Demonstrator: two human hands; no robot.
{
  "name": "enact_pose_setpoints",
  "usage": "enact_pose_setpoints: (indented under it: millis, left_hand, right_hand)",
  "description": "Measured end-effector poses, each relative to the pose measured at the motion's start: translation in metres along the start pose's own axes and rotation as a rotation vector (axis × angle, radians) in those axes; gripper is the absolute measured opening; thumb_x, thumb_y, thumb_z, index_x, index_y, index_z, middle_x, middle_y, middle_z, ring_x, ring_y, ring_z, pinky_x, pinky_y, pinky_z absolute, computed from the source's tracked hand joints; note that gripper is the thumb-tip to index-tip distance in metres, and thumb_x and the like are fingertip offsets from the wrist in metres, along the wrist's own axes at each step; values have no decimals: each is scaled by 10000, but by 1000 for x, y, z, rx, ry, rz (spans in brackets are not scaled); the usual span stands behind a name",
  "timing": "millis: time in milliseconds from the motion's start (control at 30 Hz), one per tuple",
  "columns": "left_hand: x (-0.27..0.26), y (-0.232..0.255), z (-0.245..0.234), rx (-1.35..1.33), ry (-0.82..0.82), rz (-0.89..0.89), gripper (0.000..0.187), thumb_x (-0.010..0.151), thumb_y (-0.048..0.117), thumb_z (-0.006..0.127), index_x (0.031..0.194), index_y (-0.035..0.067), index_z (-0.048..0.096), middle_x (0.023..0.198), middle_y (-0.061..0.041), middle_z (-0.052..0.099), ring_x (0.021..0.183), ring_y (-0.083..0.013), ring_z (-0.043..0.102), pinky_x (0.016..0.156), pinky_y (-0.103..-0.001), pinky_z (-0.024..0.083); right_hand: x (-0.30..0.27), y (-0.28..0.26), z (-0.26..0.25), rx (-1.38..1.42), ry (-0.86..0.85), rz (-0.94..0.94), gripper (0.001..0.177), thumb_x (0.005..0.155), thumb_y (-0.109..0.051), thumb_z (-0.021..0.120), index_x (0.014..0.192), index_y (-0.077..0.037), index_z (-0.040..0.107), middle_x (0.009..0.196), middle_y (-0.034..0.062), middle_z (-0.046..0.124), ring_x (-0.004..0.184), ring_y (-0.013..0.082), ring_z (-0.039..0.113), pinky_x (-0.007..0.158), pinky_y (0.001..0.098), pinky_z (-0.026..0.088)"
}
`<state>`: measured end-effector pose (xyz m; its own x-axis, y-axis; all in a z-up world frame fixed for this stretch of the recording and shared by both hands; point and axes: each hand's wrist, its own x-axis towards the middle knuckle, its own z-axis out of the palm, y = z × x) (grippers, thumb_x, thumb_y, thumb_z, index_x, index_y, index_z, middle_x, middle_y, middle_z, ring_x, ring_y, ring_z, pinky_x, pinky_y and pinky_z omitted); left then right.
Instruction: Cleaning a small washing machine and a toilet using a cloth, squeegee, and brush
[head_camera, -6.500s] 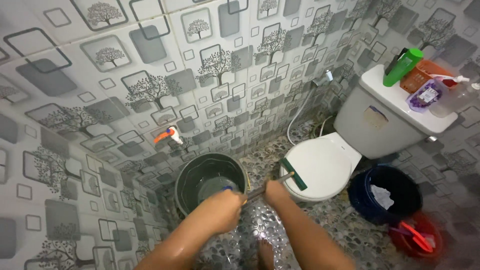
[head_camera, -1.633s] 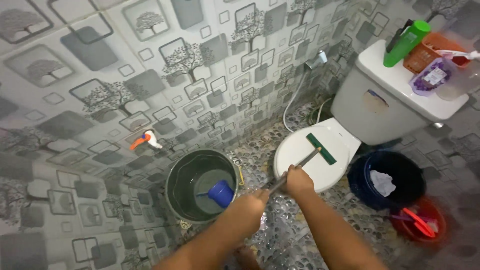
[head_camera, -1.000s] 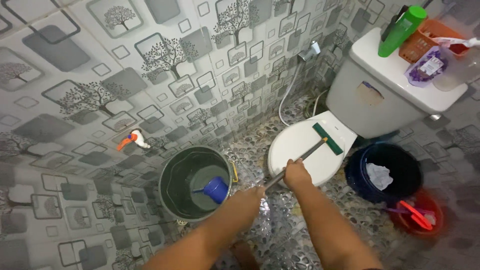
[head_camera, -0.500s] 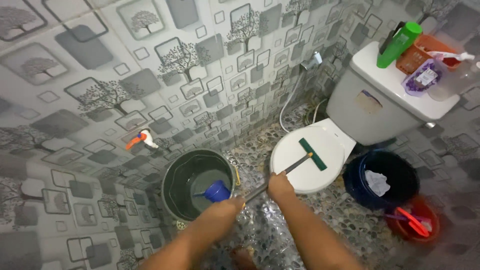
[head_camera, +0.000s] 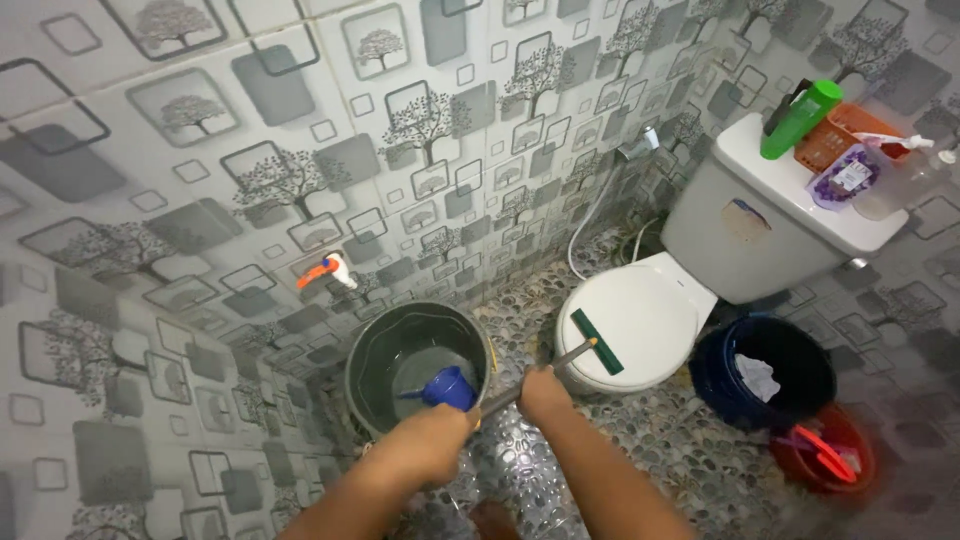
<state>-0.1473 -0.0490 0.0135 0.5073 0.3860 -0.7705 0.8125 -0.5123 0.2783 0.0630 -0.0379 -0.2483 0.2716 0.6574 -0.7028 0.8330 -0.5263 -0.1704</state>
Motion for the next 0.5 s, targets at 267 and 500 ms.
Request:
enact_pose_setpoints:
  millis: [267, 500]
  left_hand:
    - [-27, -8, 3, -58, 24, 31, 563, 892, -89, 527, 1403, 146, 493, 1125, -189, 634, 1036, -407, 668, 826, -521, 548]
    - [11, 5, 5, -36, 17, 60, 643, 863, -102, 572, 1446, 130, 433, 1171, -167, 629, 1031, -407, 680, 831, -528, 567]
  right_hand:
    - [1, 0, 26, 50, 129, -110, 436, 890, -98, 505, 1318, -25, 550, 1343, 343, 557, 1351, 401, 542, 1077, 510, 512]
    - [-17, 7, -16, 55, -26, 57, 303, 972, -25, 431, 1209, -106, 602, 1558, 355, 287, 1042, 317, 684, 804, 477, 616]
